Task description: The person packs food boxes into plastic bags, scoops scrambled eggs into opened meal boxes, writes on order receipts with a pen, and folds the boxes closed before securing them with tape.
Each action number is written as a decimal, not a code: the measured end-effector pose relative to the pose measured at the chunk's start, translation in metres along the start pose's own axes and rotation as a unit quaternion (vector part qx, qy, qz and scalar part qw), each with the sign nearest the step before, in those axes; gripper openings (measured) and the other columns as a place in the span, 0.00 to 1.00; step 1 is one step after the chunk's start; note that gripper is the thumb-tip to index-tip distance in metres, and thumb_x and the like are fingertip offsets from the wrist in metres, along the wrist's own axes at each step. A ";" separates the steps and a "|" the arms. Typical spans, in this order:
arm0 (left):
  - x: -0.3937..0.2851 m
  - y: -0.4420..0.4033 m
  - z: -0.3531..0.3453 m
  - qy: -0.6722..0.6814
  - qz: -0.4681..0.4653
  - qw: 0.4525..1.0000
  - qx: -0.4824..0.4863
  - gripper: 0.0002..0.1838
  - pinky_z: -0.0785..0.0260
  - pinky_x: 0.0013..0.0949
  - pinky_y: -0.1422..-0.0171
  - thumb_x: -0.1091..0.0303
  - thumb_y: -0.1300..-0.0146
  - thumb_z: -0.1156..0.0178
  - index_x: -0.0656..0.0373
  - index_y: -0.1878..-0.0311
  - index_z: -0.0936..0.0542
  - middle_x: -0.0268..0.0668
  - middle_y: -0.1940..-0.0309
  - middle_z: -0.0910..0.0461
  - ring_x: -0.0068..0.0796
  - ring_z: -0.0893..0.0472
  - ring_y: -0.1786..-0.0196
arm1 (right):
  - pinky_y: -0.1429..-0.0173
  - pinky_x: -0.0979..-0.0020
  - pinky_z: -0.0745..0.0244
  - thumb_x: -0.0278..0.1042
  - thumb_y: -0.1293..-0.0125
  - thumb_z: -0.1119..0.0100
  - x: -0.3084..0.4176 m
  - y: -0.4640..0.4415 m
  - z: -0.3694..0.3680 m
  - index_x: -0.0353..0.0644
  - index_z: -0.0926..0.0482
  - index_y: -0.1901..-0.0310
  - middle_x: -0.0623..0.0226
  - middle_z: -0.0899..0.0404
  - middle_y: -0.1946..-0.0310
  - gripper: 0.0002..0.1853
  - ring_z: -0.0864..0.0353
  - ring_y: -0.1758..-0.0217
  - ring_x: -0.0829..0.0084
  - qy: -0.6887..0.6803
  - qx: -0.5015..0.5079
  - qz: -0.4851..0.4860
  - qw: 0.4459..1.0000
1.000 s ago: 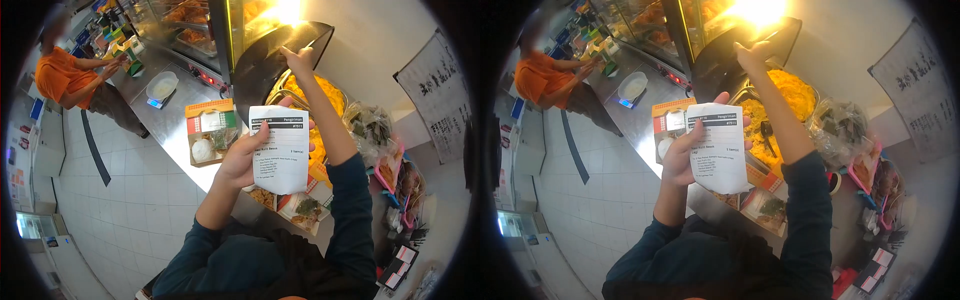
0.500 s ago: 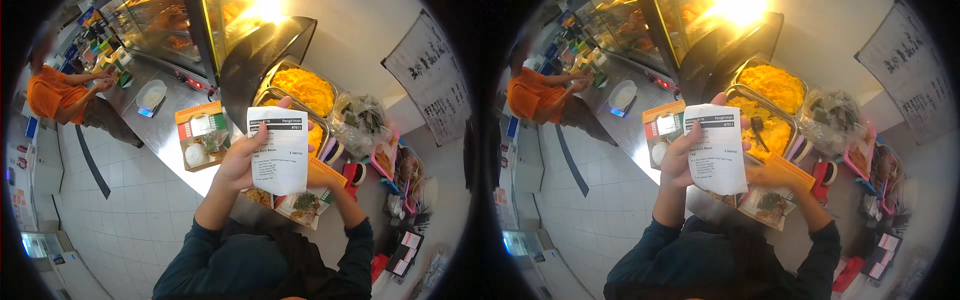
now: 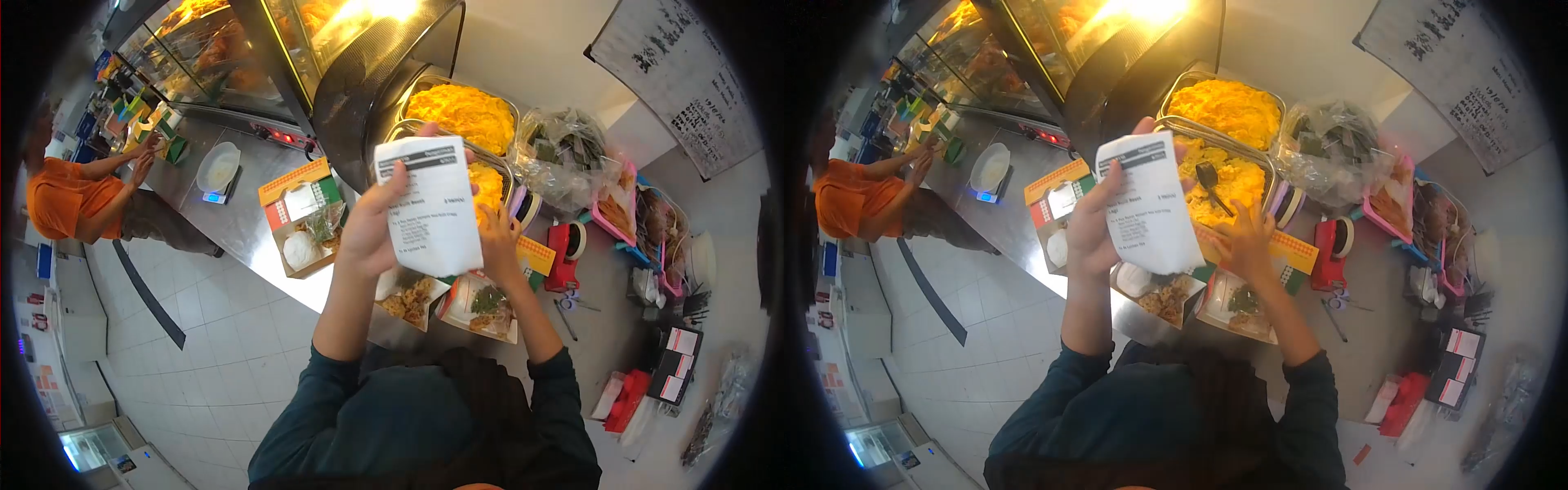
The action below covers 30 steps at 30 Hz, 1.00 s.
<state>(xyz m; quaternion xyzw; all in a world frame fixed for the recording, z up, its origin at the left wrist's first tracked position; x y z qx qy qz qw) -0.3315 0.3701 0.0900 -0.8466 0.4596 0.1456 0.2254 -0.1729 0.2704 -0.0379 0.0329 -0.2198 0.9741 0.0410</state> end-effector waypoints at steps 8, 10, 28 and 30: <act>-0.027 0.015 0.020 0.019 -0.064 0.997 -0.036 0.28 0.37 0.43 0.45 0.59 0.39 0.57 0.47 0.37 0.51 0.43 0.43 0.40 0.44 0.32 0.47 | 0.59 0.62 0.36 0.33 0.46 0.48 -0.013 -0.027 -0.021 0.41 0.29 0.67 0.62 0.29 0.62 0.07 0.29 0.60 0.61 -0.028 -0.011 -0.009 0.999; -0.031 0.019 0.022 0.024 -0.074 0.997 -0.030 0.27 0.36 0.44 0.45 0.59 0.39 0.57 0.47 0.37 0.51 0.43 0.43 0.40 0.44 0.32 0.47 | 0.63 0.61 0.34 0.33 0.46 0.48 -0.024 -0.020 -0.037 0.40 0.30 0.67 0.59 0.29 0.63 0.07 0.28 0.63 0.58 -0.139 0.095 -0.089 0.982; 0.134 0.044 0.156 -0.111 0.404 0.890 -0.181 0.23 0.30 0.33 0.55 0.56 0.41 0.52 0.68 0.52 0.32 0.43 0.60 0.25 0.32 0.23 0.59 | 0.52 0.58 0.37 0.44 0.47 0.48 0.082 0.132 -0.054 0.42 0.33 0.50 0.52 0.31 0.57 0.24 0.32 0.55 0.50 -0.255 0.146 -0.040 0.955; 0.142 0.046 0.174 -0.040 0.433 0.891 -0.129 0.23 0.29 0.33 0.55 0.56 0.41 0.52 0.68 0.52 0.32 0.44 0.59 0.25 0.33 0.23 0.58 | 0.41 0.59 0.45 0.40 0.50 0.43 0.080 0.113 -0.006 0.38 0.34 0.50 0.47 0.38 0.48 0.26 0.43 0.41 0.52 -0.344 0.291 -0.043 0.892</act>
Point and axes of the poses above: each hand's wrist, its own y-axis away from the middle knuckle, its own z-axis out of the back of the hand, x = y × z, the point moved 1 cm from there along -y, towards the middle knuckle
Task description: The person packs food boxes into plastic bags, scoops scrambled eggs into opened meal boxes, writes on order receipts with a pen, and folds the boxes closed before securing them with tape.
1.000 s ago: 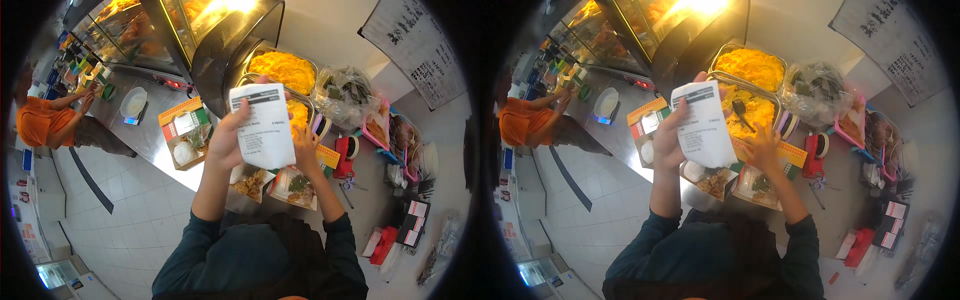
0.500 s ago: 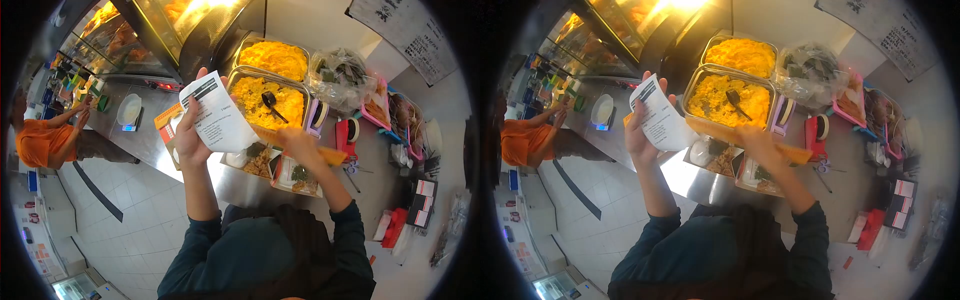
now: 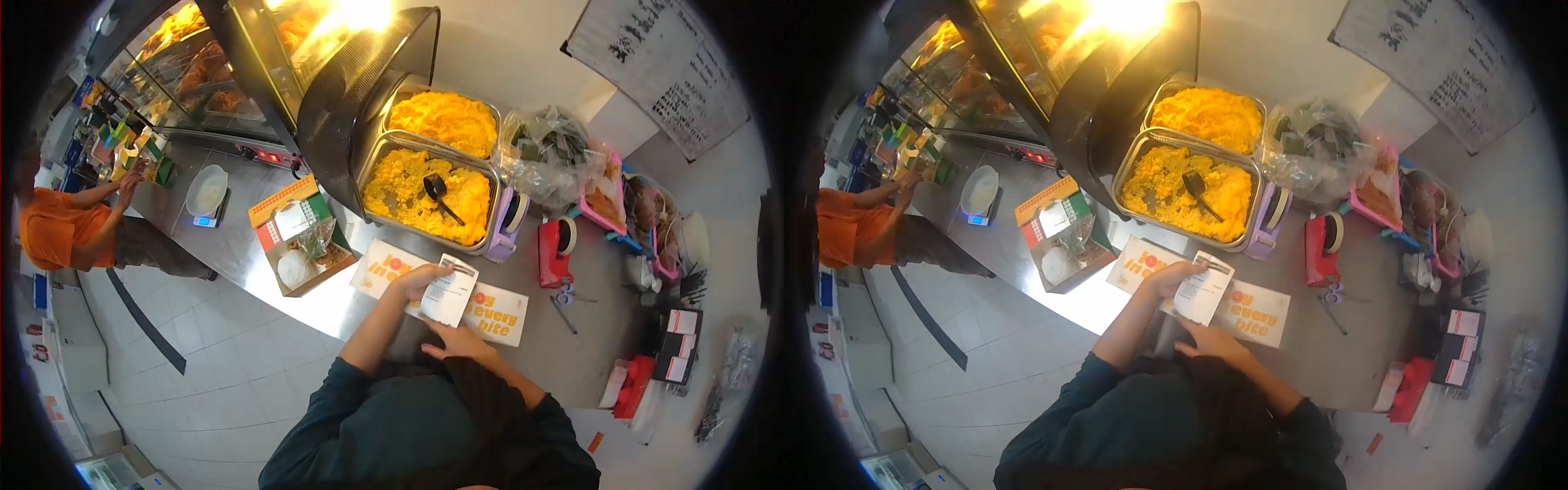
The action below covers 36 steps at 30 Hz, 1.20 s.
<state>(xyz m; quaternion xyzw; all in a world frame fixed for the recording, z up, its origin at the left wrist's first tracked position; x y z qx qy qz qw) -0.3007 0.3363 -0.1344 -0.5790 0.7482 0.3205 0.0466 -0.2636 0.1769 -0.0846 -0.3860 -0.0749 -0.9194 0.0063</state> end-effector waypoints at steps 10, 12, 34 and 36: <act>0.003 -0.009 0.005 0.041 -0.053 0.995 0.070 0.21 0.31 0.36 0.50 0.59 0.38 0.57 0.66 0.49 0.35 0.47 0.55 0.28 0.37 0.26 0.53 | 0.66 0.64 0.31 0.35 0.50 0.43 -0.074 -0.150 0.112 0.37 0.29 0.60 0.56 0.24 0.74 0.16 0.24 0.69 0.61 0.102 -0.272 -0.079 0.954; 0.007 -0.017 0.016 0.034 -0.055 0.997 0.037 0.21 0.31 0.36 0.50 0.59 0.37 0.57 0.67 0.48 0.36 0.47 0.54 0.28 0.37 0.26 0.53 | 0.63 0.61 0.32 0.34 0.51 0.43 -0.084 -0.179 0.100 0.38 0.31 0.56 0.52 0.24 0.71 0.19 0.25 0.66 0.58 0.297 -0.197 -0.146 0.923; -0.003 -0.023 0.014 0.058 -0.211 0.974 -0.051 0.15 0.27 0.31 0.60 0.60 0.36 0.59 0.62 0.55 0.34 0.38 0.63 0.26 0.28 0.23 0.63 | 0.72 0.67 0.30 0.26 0.46 0.53 -0.079 -0.126 0.116 0.36 0.40 0.48 0.57 0.28 0.79 0.21 0.24 0.75 0.63 0.216 0.106 -0.084 0.967; 0.000 -0.026 0.017 0.052 -0.210 0.975 -0.059 0.15 0.27 0.31 0.60 0.60 0.36 0.59 0.62 0.55 0.34 0.38 0.63 0.26 0.28 0.23 0.63 | 0.74 0.69 0.31 0.28 0.44 0.54 -0.065 -0.125 0.121 0.34 0.38 0.54 0.61 0.30 0.83 0.15 0.25 0.77 0.67 0.151 0.100 -0.131 0.975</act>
Point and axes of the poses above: each hand's wrist, its own y-axis away from the middle knuckle, its own z-axis out of the back of the hand, x = y × z, the point moved 1 cm from there along -y, towards the middle knuckle
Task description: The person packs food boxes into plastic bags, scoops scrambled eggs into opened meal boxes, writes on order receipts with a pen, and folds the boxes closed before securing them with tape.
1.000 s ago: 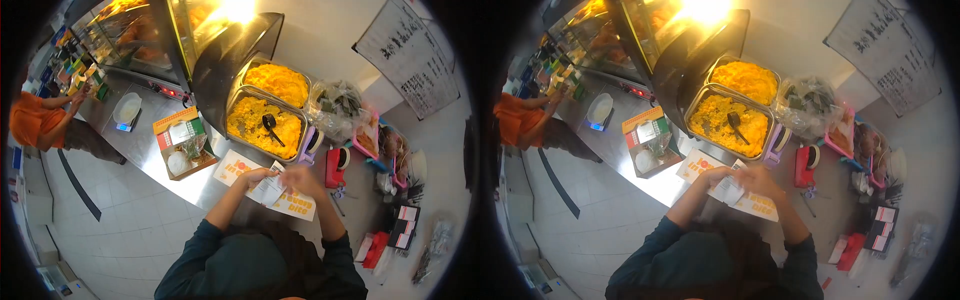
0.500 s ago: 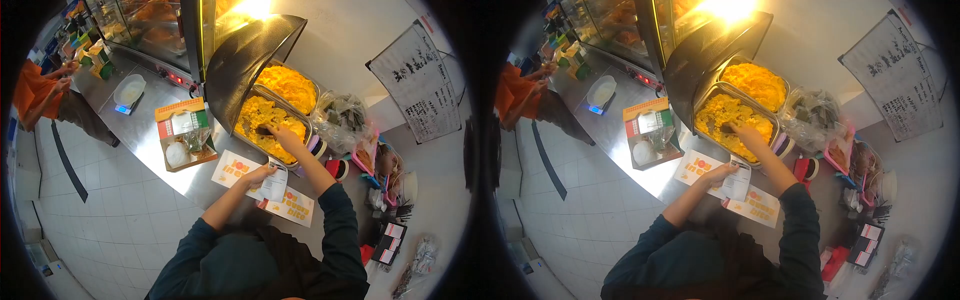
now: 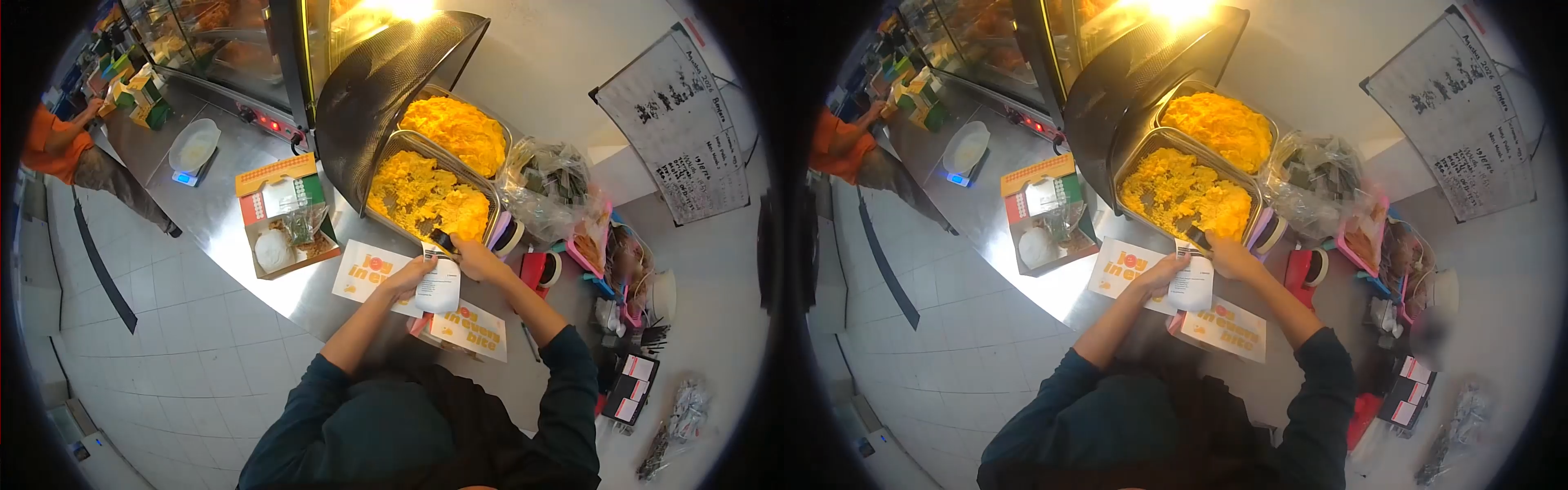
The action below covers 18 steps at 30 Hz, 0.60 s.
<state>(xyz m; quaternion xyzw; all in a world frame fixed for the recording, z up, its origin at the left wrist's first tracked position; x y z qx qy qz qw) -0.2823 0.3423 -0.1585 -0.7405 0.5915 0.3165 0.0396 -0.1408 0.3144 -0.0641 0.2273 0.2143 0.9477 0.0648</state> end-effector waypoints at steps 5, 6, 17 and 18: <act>-0.002 0.005 -0.003 -0.011 0.021 1.000 0.003 0.15 0.28 0.32 0.58 0.60 0.37 0.58 0.61 0.54 0.34 0.38 0.63 0.26 0.28 0.24 0.61 | 0.87 0.81 0.50 0.30 0.40 0.56 -0.026 -0.039 -0.015 0.40 0.35 0.62 0.74 0.37 0.85 0.06 0.42 0.88 0.84 -0.307 0.045 0.003 0.950; -0.003 0.006 -0.005 -0.019 0.022 1.000 0.001 0.15 0.28 0.33 0.58 0.60 0.37 0.58 0.61 0.54 0.34 0.38 0.63 0.26 0.29 0.24 0.61 | 0.87 0.81 0.51 0.30 0.39 0.57 -0.029 -0.046 -0.015 0.41 0.36 0.62 0.75 0.37 0.84 0.06 0.44 0.88 0.85 -0.351 0.082 -0.020 0.933; -0.004 0.007 -0.008 -0.007 0.017 1.000 0.014 0.17 0.32 0.32 0.51 0.61 0.37 0.58 0.62 0.50 0.35 0.39 0.58 0.27 0.30 0.26 0.55 | 0.89 0.87 0.56 0.34 0.37 0.58 -0.007 -0.050 0.005 0.46 0.39 0.72 0.75 0.37 0.81 0.06 0.48 0.89 0.88 -0.678 0.208 -0.041 0.704; -0.003 0.005 -0.006 -0.009 0.014 1.000 0.017 0.17 0.32 0.32 0.51 0.60 0.37 0.58 0.61 0.49 0.35 0.39 0.59 0.27 0.30 0.26 0.55 | 0.89 0.87 0.55 0.34 0.37 0.58 0.001 -0.043 0.009 0.45 0.38 0.72 0.75 0.37 0.82 0.07 0.48 0.89 0.88 -0.687 0.257 -0.025 0.680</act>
Point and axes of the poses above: each hand's wrist, its own y-axis away from the middle knuckle, its own z-axis out of the back of the hand, x = y × z, the point moved 1 cm from there along -y, towards the middle knuckle
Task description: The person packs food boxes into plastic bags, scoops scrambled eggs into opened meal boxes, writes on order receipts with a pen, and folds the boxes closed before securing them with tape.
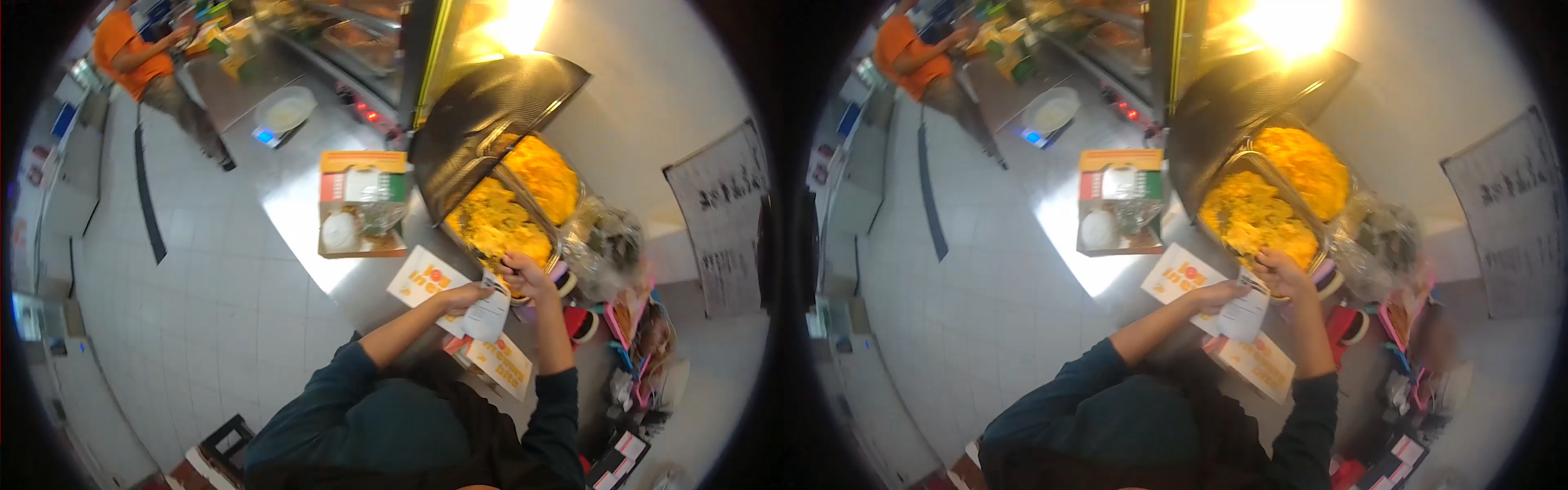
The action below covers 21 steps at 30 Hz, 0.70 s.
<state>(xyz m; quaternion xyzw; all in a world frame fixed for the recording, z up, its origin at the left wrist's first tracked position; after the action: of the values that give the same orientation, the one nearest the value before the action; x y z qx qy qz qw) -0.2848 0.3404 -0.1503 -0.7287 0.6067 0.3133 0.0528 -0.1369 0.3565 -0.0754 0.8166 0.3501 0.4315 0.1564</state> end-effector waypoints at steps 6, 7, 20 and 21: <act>-0.009 0.010 -0.003 -0.027 0.006 1.000 0.015 0.19 0.31 0.31 0.54 0.60 0.37 0.56 0.56 0.45 0.39 0.36 0.57 0.28 0.25 0.26 0.56 | 0.88 0.86 0.52 0.34 0.38 0.58 -0.013 -0.026 -0.071 0.41 0.38 0.71 0.73 0.39 0.82 0.07 0.46 0.87 0.87 -0.124 0.151 -0.098 0.976; 0.003 0.001 0.007 0.035 -0.014 0.998 0.051 0.18 0.30 0.30 0.57 0.60 0.38 0.55 0.57 0.48 0.37 0.35 0.59 0.27 0.25 0.25 0.59 | 0.88 0.86 0.53 0.33 0.37 0.58 -0.014 -0.039 -0.090 0.41 0.39 0.71 0.72 0.40 0.81 0.07 0.47 0.87 0.87 -0.127 0.103 -0.109 0.981; 0.016 -0.018 0.019 -0.078 -0.036 0.996 0.022 0.18 0.30 0.30 0.66 0.55 0.38 0.56 0.63 0.58 0.30 0.36 0.70 0.24 0.26 0.24 0.70 | 0.79 0.77 0.35 0.18 0.44 0.62 -0.129 -0.197 -0.092 0.42 0.61 0.37 0.61 0.34 0.68 0.33 0.35 0.76 0.76 0.487 -0.163 0.252 0.821; 0.011 -0.010 0.015 -0.055 -0.022 0.998 0.025 0.19 0.29 0.31 0.65 0.55 0.38 0.55 0.63 0.56 0.31 0.36 0.68 0.24 0.26 0.24 0.68 | 0.75 0.74 0.32 0.17 0.46 0.61 -0.130 -0.187 -0.108 0.41 0.62 0.37 0.58 0.34 0.66 0.35 0.33 0.74 0.72 0.557 -0.173 0.313 0.750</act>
<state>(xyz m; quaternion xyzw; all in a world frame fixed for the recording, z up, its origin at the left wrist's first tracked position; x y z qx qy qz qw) -0.2803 0.3404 -0.1707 -0.7217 0.5945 0.3366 0.1113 -0.3558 0.3918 -0.1944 0.4543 0.0193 0.8877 -0.0719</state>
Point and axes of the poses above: each hand's wrist, its own y-axis away from the middle knuckle, its own z-axis out of the back of the hand, x = y × z, the point moved 1 cm from there along -y, towards the middle knuckle
